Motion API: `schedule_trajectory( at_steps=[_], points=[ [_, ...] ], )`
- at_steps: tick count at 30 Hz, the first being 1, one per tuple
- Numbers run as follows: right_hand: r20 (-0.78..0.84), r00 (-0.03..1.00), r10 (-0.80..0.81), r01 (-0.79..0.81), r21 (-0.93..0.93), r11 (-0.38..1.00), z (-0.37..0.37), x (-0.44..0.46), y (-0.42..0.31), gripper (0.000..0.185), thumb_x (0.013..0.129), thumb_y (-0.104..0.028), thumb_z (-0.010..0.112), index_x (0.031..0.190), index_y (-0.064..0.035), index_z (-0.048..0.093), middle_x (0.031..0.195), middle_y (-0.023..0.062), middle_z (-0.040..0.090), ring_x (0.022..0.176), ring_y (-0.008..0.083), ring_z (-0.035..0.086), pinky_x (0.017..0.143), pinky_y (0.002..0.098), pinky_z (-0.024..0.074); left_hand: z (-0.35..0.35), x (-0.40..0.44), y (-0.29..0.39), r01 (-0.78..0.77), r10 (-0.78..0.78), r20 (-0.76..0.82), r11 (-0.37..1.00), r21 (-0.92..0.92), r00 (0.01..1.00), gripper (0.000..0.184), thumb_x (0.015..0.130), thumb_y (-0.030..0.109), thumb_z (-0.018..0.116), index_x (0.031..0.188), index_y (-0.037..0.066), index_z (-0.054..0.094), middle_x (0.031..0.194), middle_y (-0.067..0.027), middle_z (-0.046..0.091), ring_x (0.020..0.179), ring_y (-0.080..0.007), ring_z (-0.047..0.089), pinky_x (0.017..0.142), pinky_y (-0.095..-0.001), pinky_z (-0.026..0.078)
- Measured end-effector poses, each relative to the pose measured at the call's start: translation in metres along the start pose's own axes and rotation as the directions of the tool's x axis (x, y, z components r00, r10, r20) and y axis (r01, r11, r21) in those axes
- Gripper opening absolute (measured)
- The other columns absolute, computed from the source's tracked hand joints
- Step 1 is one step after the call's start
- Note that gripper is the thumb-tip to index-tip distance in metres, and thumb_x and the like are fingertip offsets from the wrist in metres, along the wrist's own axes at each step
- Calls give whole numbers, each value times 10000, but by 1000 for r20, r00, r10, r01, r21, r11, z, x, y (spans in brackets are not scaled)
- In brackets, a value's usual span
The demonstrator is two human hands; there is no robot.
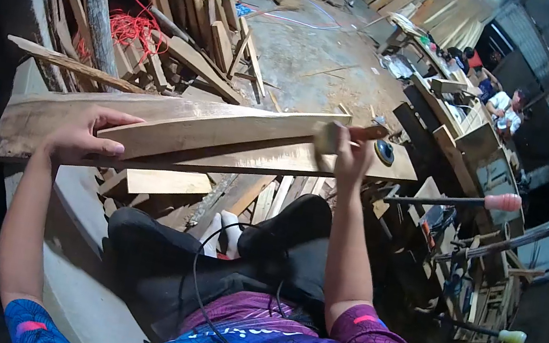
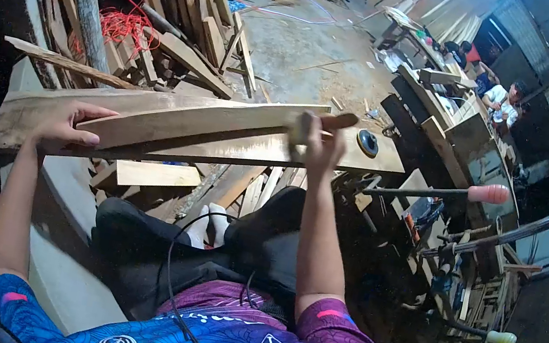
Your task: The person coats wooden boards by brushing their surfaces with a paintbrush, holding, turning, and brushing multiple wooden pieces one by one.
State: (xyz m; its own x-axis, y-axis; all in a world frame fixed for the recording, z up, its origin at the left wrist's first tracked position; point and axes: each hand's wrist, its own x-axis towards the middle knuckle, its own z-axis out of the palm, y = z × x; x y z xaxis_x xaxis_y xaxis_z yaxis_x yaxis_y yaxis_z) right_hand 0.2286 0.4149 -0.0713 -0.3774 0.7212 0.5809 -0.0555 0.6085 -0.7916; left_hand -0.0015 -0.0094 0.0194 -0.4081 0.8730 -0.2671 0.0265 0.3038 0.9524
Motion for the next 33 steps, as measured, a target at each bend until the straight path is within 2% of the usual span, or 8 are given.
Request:
schedule_trajectory(
  at_steps=[4, 8, 9, 10, 16, 17, 28, 33],
  points=[
    [-197, 980, -26, -59, -413, 909, -1, 4, 16, 214, 872, -237, 694, 910, -28, 672, 806, 151, 706, 727, 324, 691, 683, 427, 534, -5, 2, -5, -59, 55, 71, 996, 65, 996, 659, 786, 172, 794, 1362, -20, 537, 1232, -86, 620, 1052, -118, 581, 904, -278, 506],
    [-23, 923, -384, 376, -156, 914, 74, -28, -52, 130, 878, -146, 641, 899, -18, 637, 768, 144, 677, 704, 323, 682, 623, 408, 529, -6, 6, -8, -69, 67, 15, 956, 284, 998, 603, 830, 200, 741, 1375, 32, 545, 1246, -50, 594, 1087, -122, 548, 935, -282, 476],
    [156, 975, -161, 164, -7, 986, 93, -47, -75, 79, 852, -81, 608, 904, -28, 633, 759, 150, 661, 699, 327, 675, 606, 417, 529, 0, 9, -8, -177, 180, 28, 906, 383, 983, 542, 822, 179, 731, 1330, 54, 590, 1194, -40, 555, 1080, -160, 520, 948, -306, 441],
    [246, 934, -260, 232, 136, 963, 113, -61, -98, 100, 809, -55, 605, 906, -48, 628, 768, 158, 649, 692, 347, 665, 603, 448, 528, 2, 7, -2, -296, 407, 78, 508, 809, 910, 449, 808, 139, 717, 1241, 47, 637, 1113, -76, 497, 1074, -233, 479, 971, -345, 396],
    [411, 721, -558, 425, 374, 824, 165, -119, -178, 202, 820, -112, 653, 1016, -105, 603, 924, 139, 624, 866, 352, 653, 739, 428, 539, 8, 6, -16, -174, 290, -146, 832, 526, 946, 459, 770, 68, 720, 1219, 46, 625, 1124, -90, 492, 1073, -230, 508, 927, -333, 436],
    [389, 759, -522, 385, 379, 842, 166, -117, -174, 243, 791, -90, 644, 1030, -98, 606, 901, 151, 621, 847, 375, 641, 753, 438, 532, -1, 4, -20, -258, 401, -10, 607, 751, 916, 545, 734, 103, 785, 1250, 45, 618, 1125, -54, 503, 1046, -168, 517, 884, -285, 451],
    [175, 975, 139, 21, -689, 724, 79, 26, -43, 126, 913, -106, 548, 1000, -50, 620, 812, 210, 661, 780, 395, 670, 679, 507, 533, 2, 27, -18, -192, 317, -44, 674, 714, 947, 656, 690, 233, 839, 1301, 106, 637, 946, -34, 529, 863, -141, 528, 769, -273, 460],
    [427, 823, -375, 272, 284, 920, 167, -91, -152, 247, 755, -30, 592, 998, -18, 546, 850, 244, 628, 835, 454, 621, 723, 531, 492, 22, 30, -14, -235, 309, -64, 826, 512, 949, 620, 669, 153, 862, 1247, 52, 662, 1081, -42, 595, 982, -144, 591, 875, -272, 477]
  ],
)
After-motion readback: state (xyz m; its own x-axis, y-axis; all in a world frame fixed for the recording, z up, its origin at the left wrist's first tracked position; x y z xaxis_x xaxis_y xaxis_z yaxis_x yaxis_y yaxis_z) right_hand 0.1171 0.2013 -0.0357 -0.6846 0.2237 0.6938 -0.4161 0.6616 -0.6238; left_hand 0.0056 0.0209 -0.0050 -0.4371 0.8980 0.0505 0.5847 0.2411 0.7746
